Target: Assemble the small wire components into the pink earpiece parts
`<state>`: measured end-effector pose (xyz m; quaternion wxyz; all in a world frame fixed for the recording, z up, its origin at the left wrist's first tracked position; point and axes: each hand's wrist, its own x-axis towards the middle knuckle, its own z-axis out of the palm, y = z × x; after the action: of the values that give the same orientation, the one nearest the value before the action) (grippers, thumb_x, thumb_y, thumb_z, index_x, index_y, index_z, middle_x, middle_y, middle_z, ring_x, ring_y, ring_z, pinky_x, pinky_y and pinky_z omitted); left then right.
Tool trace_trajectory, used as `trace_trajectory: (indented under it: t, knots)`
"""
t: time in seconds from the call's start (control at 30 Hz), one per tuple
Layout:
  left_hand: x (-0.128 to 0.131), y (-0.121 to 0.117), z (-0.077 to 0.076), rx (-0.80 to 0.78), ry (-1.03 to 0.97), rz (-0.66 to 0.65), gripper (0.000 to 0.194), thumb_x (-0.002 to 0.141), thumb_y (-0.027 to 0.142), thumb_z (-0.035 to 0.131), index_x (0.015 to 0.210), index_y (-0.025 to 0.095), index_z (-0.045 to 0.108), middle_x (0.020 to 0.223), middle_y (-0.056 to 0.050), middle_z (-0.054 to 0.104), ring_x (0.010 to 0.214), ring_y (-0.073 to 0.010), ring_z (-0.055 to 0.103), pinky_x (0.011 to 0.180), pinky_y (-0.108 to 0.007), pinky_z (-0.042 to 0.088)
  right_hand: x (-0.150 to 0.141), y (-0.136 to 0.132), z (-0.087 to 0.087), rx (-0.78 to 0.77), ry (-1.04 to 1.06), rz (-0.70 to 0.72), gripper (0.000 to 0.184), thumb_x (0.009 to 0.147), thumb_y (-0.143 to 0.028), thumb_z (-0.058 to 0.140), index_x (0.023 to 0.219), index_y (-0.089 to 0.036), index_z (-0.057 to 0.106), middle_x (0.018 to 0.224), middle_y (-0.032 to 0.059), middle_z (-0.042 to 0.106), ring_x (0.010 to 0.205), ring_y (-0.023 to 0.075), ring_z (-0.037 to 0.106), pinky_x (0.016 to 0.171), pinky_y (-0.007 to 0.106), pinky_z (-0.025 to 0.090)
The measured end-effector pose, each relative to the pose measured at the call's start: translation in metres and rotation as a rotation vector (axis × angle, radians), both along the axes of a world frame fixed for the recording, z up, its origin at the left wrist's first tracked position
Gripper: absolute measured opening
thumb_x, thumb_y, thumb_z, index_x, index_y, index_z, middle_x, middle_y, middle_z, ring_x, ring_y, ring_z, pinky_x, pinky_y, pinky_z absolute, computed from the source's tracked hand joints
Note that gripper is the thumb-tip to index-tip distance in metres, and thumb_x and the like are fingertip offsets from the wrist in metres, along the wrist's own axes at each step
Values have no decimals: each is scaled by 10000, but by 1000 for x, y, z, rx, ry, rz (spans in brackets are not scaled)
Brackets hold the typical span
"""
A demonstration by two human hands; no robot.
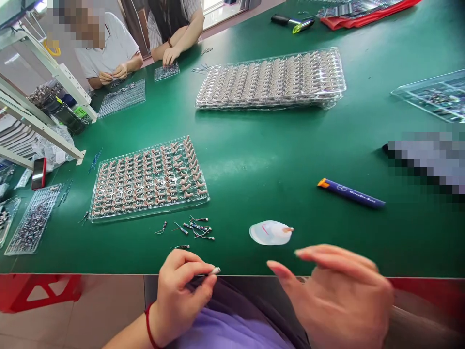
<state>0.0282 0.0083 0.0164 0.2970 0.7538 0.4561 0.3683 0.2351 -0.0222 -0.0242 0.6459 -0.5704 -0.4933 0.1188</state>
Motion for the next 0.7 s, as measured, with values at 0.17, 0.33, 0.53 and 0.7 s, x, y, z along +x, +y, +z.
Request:
trace_trajectory:
  t: [0.17, 0.33, 0.53, 0.7]
  knots:
    - [-1, 8, -12, 580, 376, -27, 195, 824, 82, 666, 974, 205, 684, 797, -3, 733, 774, -160, 656, 850, -343, 465, 12, 15, -8, -400, -225, 34, 616, 857, -427, 655, 1385, -223, 411, 1340, 157, 545, 1193, 332, 557, 938, 512, 499]
    - [1, 8, -21, 611, 458, 6, 188, 825, 76, 666, 970, 195, 676, 766, 8, 729, 755, -153, 658, 866, -340, 419, 14, 16, -7, -301, -368, 183, 370, 917, -312, 575, 1276, -233, 528, 1120, 98, 680, 975, 242, 684, 862, 368, 561]
    - [2, 7, -24, 581, 449, 39, 198, 798, 63, 700, 944, 194, 678, 754, 8, 713, 731, -147, 640, 822, -334, 425, 12, -11, -11, -338, -321, 348, 445, 897, -297, 566, 1320, -217, 455, 1010, 71, 699, 760, 176, 703, 647, 247, 581]
    - [3, 7, -25, 560, 433, 46, 161, 802, 87, 702, 918, 196, 680, 747, 8, 711, 737, -156, 621, 819, -342, 423, 18, -24, -15, -261, -322, 403, 342, 832, -284, 659, 1155, -249, 553, 913, 46, 726, 641, 171, 684, 560, 251, 563]
